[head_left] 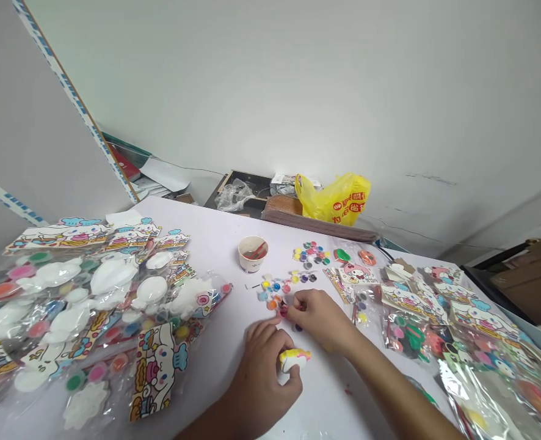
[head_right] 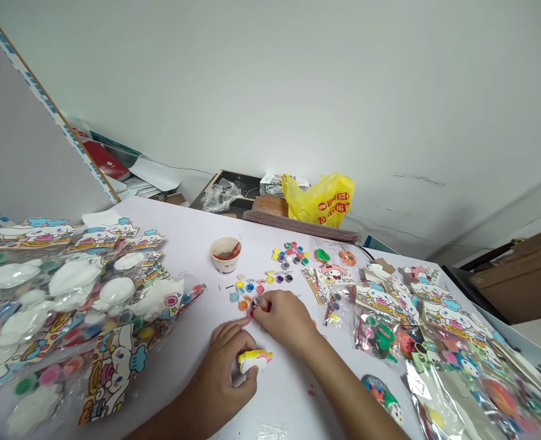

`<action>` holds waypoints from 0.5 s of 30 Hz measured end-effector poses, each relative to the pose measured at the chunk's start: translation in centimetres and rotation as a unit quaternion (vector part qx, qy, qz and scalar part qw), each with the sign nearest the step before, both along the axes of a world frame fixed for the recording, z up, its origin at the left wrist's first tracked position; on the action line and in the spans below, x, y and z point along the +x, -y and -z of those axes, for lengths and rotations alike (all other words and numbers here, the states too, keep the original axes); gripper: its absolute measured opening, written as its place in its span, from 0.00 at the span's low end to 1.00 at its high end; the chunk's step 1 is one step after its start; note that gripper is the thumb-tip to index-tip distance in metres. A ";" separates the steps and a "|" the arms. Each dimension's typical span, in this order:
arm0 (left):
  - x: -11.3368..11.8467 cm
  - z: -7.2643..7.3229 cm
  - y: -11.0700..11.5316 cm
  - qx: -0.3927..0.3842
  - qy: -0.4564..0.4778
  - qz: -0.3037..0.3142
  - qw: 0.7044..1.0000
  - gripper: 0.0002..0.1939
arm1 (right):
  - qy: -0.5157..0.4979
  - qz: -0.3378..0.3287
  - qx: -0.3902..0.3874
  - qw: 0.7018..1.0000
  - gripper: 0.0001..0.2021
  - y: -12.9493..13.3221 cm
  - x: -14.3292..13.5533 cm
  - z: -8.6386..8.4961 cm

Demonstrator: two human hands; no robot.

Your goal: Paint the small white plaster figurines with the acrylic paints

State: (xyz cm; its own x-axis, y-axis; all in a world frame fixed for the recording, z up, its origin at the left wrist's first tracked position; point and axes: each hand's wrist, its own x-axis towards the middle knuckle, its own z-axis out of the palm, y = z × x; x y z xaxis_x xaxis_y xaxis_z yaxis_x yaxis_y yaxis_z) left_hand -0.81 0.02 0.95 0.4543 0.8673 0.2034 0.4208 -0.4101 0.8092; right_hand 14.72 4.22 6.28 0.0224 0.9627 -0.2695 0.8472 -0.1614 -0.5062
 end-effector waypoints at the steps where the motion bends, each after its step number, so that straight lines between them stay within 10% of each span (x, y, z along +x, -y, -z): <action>1: 0.0 0.0 0.0 0.005 0.000 0.000 1.000 0.10 | -0.008 -0.004 -0.003 1.000 0.11 0.0 0.1 0.1; 15: -0.1 0.6 -0.2 0.038 -0.051 0.005 0.998 0.11 | -0.014 -0.019 -0.009 1.000 0.12 -0.1 -0.1 -0.3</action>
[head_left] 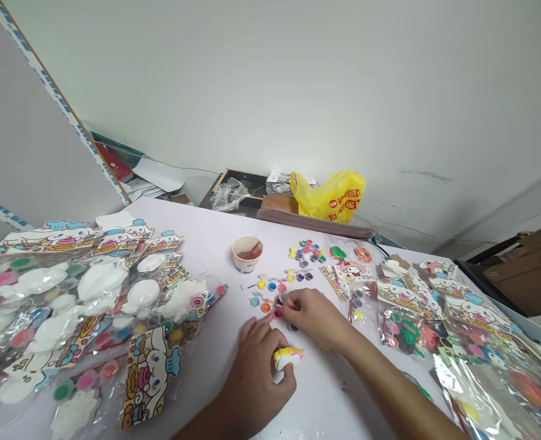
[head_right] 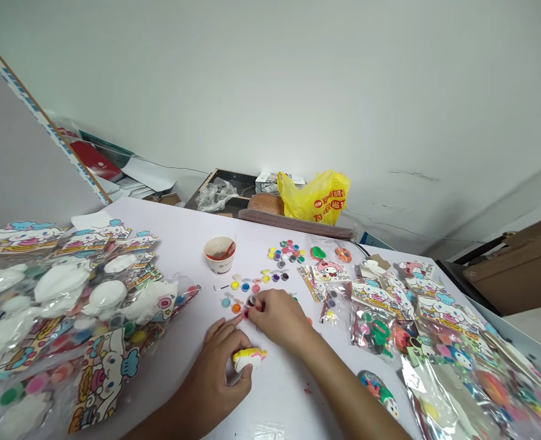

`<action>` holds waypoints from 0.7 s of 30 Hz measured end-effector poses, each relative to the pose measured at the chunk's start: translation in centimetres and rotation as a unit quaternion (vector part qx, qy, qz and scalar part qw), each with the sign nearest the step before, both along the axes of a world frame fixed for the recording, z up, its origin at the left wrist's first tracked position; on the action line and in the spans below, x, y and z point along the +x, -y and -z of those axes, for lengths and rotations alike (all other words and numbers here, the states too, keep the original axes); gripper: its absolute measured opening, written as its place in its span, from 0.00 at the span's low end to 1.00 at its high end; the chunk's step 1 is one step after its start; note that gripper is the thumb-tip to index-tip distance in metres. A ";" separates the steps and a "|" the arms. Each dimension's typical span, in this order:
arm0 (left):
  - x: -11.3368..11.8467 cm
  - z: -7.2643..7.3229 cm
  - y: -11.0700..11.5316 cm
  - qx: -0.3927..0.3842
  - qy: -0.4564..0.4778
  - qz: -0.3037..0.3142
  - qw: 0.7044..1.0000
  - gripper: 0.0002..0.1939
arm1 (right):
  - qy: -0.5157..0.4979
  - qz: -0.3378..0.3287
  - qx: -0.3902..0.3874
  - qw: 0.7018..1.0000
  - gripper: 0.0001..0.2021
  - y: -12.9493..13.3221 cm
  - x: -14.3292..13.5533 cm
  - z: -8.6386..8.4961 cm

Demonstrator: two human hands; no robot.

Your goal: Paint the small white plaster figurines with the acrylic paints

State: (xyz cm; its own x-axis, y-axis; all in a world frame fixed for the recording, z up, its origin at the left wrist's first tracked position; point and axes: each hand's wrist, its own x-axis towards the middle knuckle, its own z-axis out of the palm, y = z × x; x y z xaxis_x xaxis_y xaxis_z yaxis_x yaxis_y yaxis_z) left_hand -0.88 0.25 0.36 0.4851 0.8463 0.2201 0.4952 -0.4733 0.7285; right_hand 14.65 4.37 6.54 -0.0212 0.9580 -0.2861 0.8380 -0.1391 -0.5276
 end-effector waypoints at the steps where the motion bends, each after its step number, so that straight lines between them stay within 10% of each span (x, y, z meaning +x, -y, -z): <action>1: 0.0 0.0 0.0 0.001 -0.001 0.001 1.000 0.10 | 0.002 -0.001 0.001 1.000 0.12 0.0 -0.1 0.0; 21: 0.0 -0.1 0.0 -0.003 -0.028 0.005 1.000 0.10 | 0.130 -0.010 0.053 0.990 0.19 0.7 -0.7 1.0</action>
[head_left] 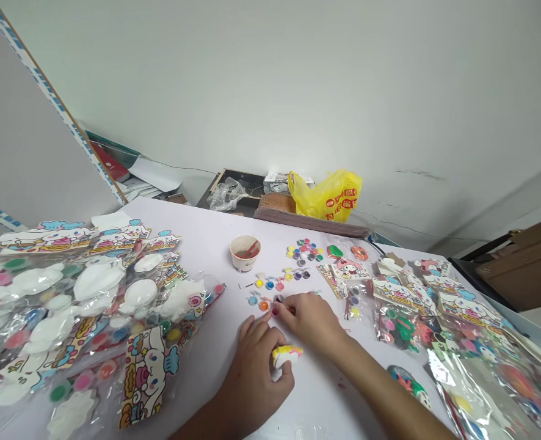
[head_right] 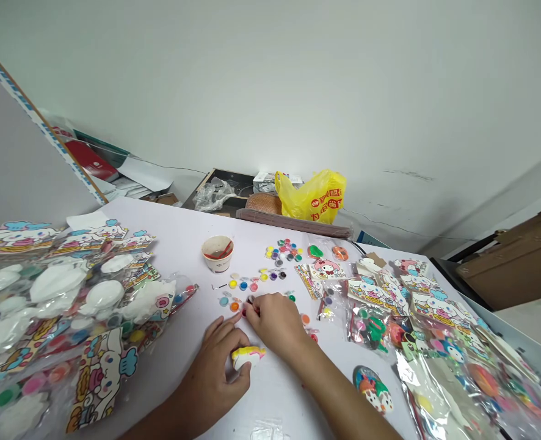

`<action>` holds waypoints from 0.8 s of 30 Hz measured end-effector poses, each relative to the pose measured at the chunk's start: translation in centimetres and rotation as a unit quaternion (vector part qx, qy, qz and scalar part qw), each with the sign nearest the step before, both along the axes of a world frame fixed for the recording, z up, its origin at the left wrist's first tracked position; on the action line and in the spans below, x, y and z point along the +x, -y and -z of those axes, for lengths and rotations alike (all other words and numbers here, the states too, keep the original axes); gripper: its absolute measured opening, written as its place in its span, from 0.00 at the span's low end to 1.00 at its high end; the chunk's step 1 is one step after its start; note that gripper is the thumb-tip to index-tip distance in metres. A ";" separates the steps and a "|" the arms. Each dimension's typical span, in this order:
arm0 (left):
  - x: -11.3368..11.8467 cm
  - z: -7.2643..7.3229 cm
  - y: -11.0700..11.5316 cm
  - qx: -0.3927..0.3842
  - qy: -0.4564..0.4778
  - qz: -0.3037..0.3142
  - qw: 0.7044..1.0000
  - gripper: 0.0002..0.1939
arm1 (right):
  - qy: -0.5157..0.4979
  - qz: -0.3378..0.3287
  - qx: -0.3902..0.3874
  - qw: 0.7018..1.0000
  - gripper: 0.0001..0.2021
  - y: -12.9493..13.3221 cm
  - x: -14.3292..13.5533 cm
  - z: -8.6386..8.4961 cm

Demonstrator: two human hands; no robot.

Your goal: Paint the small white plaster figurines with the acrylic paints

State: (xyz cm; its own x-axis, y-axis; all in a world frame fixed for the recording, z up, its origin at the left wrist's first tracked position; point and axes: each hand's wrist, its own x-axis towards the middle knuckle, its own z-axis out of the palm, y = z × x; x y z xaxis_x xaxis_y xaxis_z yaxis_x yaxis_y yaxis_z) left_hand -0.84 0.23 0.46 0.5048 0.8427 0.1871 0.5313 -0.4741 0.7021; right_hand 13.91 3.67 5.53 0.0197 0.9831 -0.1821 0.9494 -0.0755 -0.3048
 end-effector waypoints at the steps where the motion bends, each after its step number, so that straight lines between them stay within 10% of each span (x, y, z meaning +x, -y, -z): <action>1: 0.0 0.0 0.0 -0.003 0.002 0.000 1.000 0.10 | 0.012 -0.002 0.003 1.000 0.20 0.1 -0.1 0.0; 24: -0.1 -0.3 0.0 -0.005 -0.007 0.007 1.000 0.10 | -0.035 0.004 -0.028 0.999 0.18 -0.4 0.5 -1.5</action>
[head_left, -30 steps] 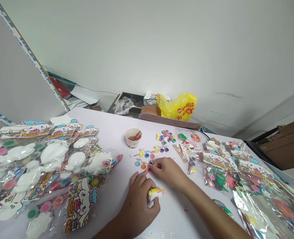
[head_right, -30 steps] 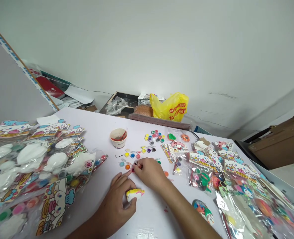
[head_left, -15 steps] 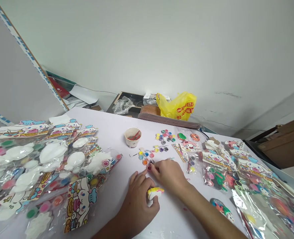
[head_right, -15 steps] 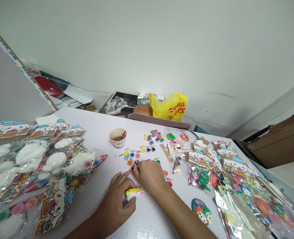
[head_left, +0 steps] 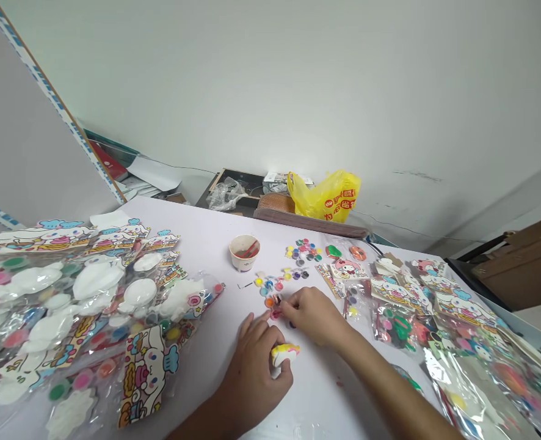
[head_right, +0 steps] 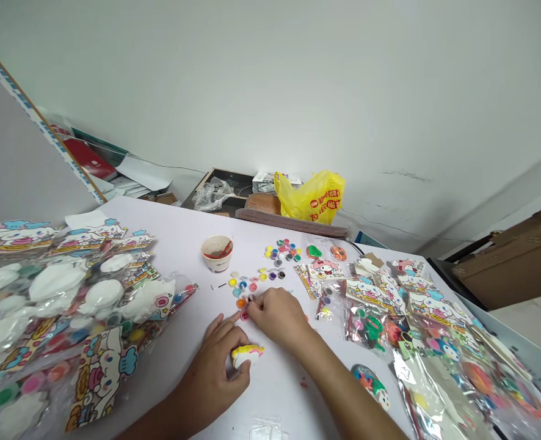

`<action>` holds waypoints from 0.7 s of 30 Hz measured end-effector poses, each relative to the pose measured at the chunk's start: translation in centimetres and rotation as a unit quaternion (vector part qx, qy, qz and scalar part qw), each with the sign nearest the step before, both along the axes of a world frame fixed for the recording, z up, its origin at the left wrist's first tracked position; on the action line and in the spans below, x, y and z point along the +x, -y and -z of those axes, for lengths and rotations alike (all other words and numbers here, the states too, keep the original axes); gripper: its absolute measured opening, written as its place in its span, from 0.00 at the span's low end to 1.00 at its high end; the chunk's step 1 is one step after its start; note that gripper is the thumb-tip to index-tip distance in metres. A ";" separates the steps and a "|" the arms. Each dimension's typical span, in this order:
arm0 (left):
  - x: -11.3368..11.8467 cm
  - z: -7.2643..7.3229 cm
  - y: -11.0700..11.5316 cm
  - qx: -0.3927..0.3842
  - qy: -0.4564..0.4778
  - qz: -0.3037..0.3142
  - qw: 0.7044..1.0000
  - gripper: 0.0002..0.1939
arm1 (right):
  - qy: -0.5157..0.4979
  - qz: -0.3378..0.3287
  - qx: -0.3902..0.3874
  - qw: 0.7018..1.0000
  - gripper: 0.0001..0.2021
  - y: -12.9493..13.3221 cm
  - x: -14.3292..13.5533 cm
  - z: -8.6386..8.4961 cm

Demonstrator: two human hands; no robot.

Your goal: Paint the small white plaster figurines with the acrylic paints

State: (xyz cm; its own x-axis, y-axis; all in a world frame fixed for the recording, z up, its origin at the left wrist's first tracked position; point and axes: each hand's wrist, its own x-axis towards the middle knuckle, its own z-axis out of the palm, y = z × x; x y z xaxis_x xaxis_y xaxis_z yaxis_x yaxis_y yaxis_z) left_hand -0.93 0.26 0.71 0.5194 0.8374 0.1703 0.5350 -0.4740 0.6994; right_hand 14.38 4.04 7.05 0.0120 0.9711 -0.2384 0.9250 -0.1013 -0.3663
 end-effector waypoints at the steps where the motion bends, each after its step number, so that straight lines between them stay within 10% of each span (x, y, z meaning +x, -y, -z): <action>1: 0.0 0.0 0.0 0.000 -0.001 0.000 1.000 0.10 | -0.010 0.001 0.000 1.000 0.18 0.1 0.2 -0.1; 15: -0.1 -0.7 0.0 0.007 0.053 -0.023 0.998 0.10 | -0.092 0.047 0.033 0.994 0.22 2.0 1.6 -1.0; 21: -0.1 -1.0 -0.1 -0.137 0.165 -0.034 0.976 0.03 | -0.287 0.109 0.087 0.948 0.26 6.8 3.7 -1.1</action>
State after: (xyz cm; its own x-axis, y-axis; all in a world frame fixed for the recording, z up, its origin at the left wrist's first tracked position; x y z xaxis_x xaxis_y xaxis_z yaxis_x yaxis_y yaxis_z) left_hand -1.06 0.35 1.75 0.4149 0.9060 0.0843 0.2832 -0.2166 0.9343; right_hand 18.11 -2.75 8.13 0.1332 0.9857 -0.1035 0.5329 -0.1593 -0.8310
